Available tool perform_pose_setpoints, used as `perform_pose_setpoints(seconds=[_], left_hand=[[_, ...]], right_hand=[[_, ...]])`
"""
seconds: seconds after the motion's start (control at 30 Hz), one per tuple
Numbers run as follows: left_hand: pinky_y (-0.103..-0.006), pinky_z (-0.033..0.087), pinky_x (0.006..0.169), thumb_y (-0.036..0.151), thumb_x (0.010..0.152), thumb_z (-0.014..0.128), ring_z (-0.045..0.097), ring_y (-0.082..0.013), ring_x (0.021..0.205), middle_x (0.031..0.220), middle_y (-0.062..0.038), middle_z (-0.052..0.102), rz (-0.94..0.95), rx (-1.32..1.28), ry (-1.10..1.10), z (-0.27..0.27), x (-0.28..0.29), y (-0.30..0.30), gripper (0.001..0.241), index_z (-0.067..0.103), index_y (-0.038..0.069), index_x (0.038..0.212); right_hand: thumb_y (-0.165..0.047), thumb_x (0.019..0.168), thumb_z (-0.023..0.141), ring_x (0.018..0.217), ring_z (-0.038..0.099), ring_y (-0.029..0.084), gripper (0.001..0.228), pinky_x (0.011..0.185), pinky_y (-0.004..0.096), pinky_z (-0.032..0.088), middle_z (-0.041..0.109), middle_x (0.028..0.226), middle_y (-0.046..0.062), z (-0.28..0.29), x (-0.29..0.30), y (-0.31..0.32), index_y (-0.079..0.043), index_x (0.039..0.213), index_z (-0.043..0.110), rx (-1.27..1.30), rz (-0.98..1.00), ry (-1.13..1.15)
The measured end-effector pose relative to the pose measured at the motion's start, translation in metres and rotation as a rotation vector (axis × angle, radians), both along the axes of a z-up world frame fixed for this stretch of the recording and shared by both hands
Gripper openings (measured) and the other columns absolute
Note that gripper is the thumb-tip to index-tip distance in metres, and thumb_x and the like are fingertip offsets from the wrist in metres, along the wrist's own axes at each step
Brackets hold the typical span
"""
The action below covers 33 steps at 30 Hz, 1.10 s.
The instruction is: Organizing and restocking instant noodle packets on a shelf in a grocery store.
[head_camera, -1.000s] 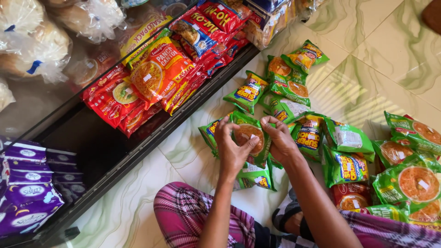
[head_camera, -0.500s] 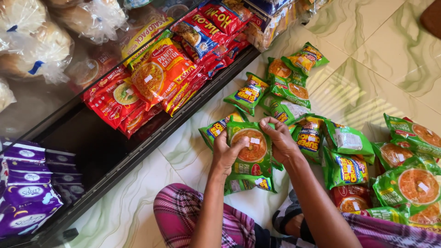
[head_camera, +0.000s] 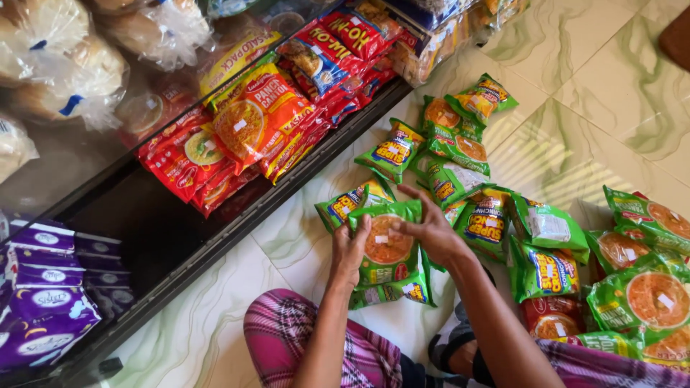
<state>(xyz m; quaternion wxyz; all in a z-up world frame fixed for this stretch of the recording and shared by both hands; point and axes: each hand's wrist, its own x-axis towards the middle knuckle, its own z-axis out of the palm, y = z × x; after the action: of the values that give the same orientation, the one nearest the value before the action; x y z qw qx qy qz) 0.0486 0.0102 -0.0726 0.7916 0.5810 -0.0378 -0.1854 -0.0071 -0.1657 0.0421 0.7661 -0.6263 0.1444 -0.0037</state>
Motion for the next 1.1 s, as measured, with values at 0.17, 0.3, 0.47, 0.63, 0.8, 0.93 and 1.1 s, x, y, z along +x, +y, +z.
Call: perform_pose_setpoints(seconds=[0.17,0.3,0.47,0.63,0.8,0.93,1.1], left_hand=[[-0.0276,0.055,0.072,0.028,0.095,0.071,0.066,-0.0084,0.082,0.093,0.001,0.074,-0.040,-0.047,0.059,0.046,-0.007,0.003,0.026,0.075,0.005,0.105],[-0.0286,0.056,0.077,0.018,0.089,0.080,0.067,-0.0100,0.084,0.095,-0.001,0.075,0.005,-0.065,-0.042,0.043,-0.004,0.005,0.022,0.075,0.003,0.105],[-0.0273,0.056,0.077,0.016,0.089,0.081,0.066,-0.0087,0.084,0.096,0.000,0.074,0.071,-0.090,-0.073,0.040,-0.002,0.006,0.022,0.075,0.003,0.107],[-0.0262,0.053,0.073,0.018,0.099,0.073,0.063,-0.0068,0.080,0.094,-0.001,0.074,0.123,-0.177,-0.043,0.021,-0.001,0.002,0.019,0.077,0.001,0.105],[-0.0251,0.051,0.067,0.024,0.105,0.063,0.061,-0.0052,0.074,0.086,0.001,0.073,0.129,-0.215,0.029,0.029,-0.005,0.006,0.026,0.075,0.003,0.095],[-0.0226,0.036,0.063,0.026,0.118,0.064,0.043,-0.0028,0.072,0.087,0.004,0.060,0.137,-0.285,0.058,-0.046,0.005,0.004,0.031,0.074,0.003,0.099],[-0.0318,0.057,0.088,0.036,0.105,0.054,0.071,-0.0152,0.094,0.105,-0.008,0.076,0.109,-0.343,0.104,0.036,0.000,0.012,0.044,0.075,-0.002,0.112]], right_hand=[[-0.007,0.075,0.086,0.087,0.070,0.015,0.040,0.080,0.031,0.060,0.073,0.103,0.006,-0.038,0.003,-0.002,-0.001,0.112,0.072,-0.009,0.000,-0.029],[-0.008,0.077,0.088,0.072,0.067,0.012,0.020,0.067,0.029,0.059,0.075,0.081,0.003,-0.040,0.010,0.006,0.000,0.092,0.077,-0.156,-0.023,-0.080],[-0.009,0.078,0.087,0.069,0.068,0.012,0.020,0.063,0.029,0.057,0.075,0.081,0.005,-0.043,0.011,0.017,0.001,0.092,0.077,-0.118,-0.073,-0.056],[-0.013,0.076,0.088,0.066,0.069,0.013,0.024,0.061,0.030,0.059,0.075,0.079,0.005,-0.042,0.012,0.024,0.002,0.090,0.076,-0.012,-0.154,-0.006],[-0.021,0.084,0.084,0.064,0.068,0.013,0.026,0.059,0.030,0.057,0.076,0.079,0.007,-0.062,0.012,0.019,0.002,0.091,0.076,0.024,-0.175,-0.037],[-0.026,0.090,0.081,0.065,0.065,0.011,0.030,0.059,0.029,0.056,0.074,0.080,0.006,-0.059,0.011,0.020,0.003,0.092,0.077,-0.058,-0.141,-0.064],[-0.026,0.094,0.068,0.069,0.071,0.013,0.030,0.064,0.029,0.061,0.076,0.088,0.010,-0.054,0.016,0.014,0.001,0.103,0.076,0.308,-0.133,0.006]])
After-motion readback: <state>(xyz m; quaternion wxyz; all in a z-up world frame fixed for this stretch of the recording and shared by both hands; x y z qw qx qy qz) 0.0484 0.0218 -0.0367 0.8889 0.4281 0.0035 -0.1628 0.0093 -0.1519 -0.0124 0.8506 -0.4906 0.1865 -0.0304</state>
